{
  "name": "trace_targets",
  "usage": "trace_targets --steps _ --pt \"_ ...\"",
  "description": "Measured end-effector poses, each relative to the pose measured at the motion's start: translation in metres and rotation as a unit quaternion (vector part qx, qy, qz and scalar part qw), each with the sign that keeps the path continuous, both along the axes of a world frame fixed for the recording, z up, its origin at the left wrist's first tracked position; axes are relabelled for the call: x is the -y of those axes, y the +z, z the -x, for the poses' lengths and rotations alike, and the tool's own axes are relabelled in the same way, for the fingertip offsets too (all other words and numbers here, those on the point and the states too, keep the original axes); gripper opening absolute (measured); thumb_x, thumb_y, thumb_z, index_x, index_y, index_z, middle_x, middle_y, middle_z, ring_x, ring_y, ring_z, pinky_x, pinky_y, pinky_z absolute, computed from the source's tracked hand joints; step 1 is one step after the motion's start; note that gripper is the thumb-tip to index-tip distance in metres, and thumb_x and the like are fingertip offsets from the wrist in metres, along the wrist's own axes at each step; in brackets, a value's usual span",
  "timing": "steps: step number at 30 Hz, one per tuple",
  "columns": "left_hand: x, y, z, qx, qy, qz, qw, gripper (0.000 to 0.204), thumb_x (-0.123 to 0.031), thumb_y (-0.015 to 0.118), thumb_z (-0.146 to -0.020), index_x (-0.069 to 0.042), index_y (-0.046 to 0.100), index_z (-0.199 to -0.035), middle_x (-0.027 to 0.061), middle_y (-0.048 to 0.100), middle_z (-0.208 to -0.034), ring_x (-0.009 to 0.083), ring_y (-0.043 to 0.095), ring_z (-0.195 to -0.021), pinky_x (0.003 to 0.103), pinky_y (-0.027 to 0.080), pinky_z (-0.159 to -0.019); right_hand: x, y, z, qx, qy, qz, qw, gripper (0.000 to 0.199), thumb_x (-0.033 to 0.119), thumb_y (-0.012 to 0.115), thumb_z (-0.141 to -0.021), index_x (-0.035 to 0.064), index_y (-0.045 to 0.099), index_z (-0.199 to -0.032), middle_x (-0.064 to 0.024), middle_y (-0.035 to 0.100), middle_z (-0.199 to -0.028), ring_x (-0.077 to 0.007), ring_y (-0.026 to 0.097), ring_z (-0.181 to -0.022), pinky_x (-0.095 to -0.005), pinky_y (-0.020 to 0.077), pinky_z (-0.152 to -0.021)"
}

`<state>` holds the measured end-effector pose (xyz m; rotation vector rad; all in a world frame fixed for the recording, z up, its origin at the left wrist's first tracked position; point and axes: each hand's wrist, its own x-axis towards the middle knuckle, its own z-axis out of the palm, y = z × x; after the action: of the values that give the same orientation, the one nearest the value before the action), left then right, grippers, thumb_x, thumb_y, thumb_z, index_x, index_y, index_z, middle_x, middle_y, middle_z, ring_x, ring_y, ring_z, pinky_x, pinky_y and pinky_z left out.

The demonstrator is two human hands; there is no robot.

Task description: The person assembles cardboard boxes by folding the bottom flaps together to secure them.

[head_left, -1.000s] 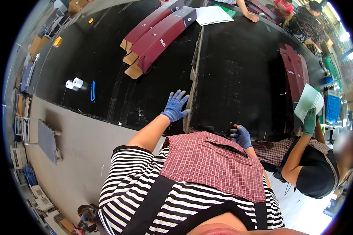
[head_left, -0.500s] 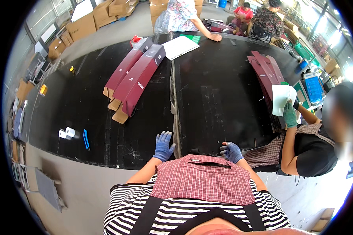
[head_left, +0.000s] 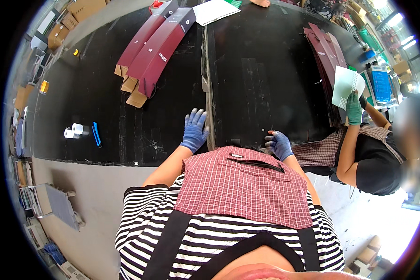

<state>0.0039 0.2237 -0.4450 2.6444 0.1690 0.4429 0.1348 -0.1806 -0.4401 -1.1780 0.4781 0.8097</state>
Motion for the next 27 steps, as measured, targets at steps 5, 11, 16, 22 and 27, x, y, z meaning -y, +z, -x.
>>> trace_targets --steps 5,11,16,22,27 --pt "0.024 0.018 -0.023 -0.171 -0.150 -0.142 0.964 0.073 -0.046 0.058 -0.099 -0.014 0.036 -0.160 0.0093 0.029 -0.169 0.0274 0.018 -0.159 0.057 0.006 -0.127 -0.004 0.005 -0.001 0.002 0.002 0.011 1.000 0.029 0.025 0.052 -0.106 0.0055 0.059 -0.126 -0.0168 0.074 -0.095 -0.0280 0.071 -0.068 -0.0396 0.0576 -0.056" --pt "0.015 0.035 -0.078 -0.291 -0.107 -0.200 0.929 0.087 -0.066 0.039 -0.101 -0.010 0.024 -0.165 0.0088 0.015 -0.174 0.0253 0.008 -0.162 0.058 -0.001 -0.127 -0.006 0.009 -0.004 -0.009 0.006 0.014 1.000 0.029 0.025 0.052 -0.106 0.0057 0.058 -0.127 -0.0172 0.073 -0.095 -0.0282 0.071 -0.068 -0.0402 0.0580 -0.056" --pt "-0.012 0.040 -0.125 -0.301 -0.038 -0.187 0.934 0.090 -0.068 0.041 -0.100 -0.010 0.020 -0.166 0.0091 0.012 -0.175 0.0244 0.003 -0.162 0.058 -0.002 -0.127 -0.003 0.007 -0.004 -0.022 -0.003 0.009 1.000 0.029 0.025 0.053 -0.105 0.0041 0.060 -0.124 -0.0190 0.073 -0.095 -0.0290 0.071 -0.066 -0.0403 0.0592 -0.057" --pt "-0.017 0.026 -0.133 -0.230 -0.008 -0.154 0.961 0.086 -0.062 0.051 -0.098 -0.008 0.029 -0.162 0.0130 0.023 -0.170 0.0301 0.014 -0.159 0.060 0.003 -0.126 -0.006 0.015 -0.004 -0.036 -0.016 0.003 0.999 0.027 0.025 0.053 -0.106 0.0047 0.058 -0.124 -0.0168 0.071 -0.090 -0.0291 0.068 -0.065 -0.0406 0.0568 -0.055" --pt "-0.026 0.013 -0.134 -0.062 -0.057 -0.231 0.969 0.077 -0.050 0.059 -0.096 -0.013 0.037 -0.160 0.0115 0.028 -0.168 0.0322 0.018 -0.158 0.063 0.006 -0.125 -0.011 0.019 -0.003 -0.058 -0.010 -0.014 0.998 0.025 0.024 0.053 -0.106 0.0051 0.057 -0.123 -0.0151 0.068 -0.087 -0.0239 0.063 -0.060 -0.0360 0.0514 -0.052"
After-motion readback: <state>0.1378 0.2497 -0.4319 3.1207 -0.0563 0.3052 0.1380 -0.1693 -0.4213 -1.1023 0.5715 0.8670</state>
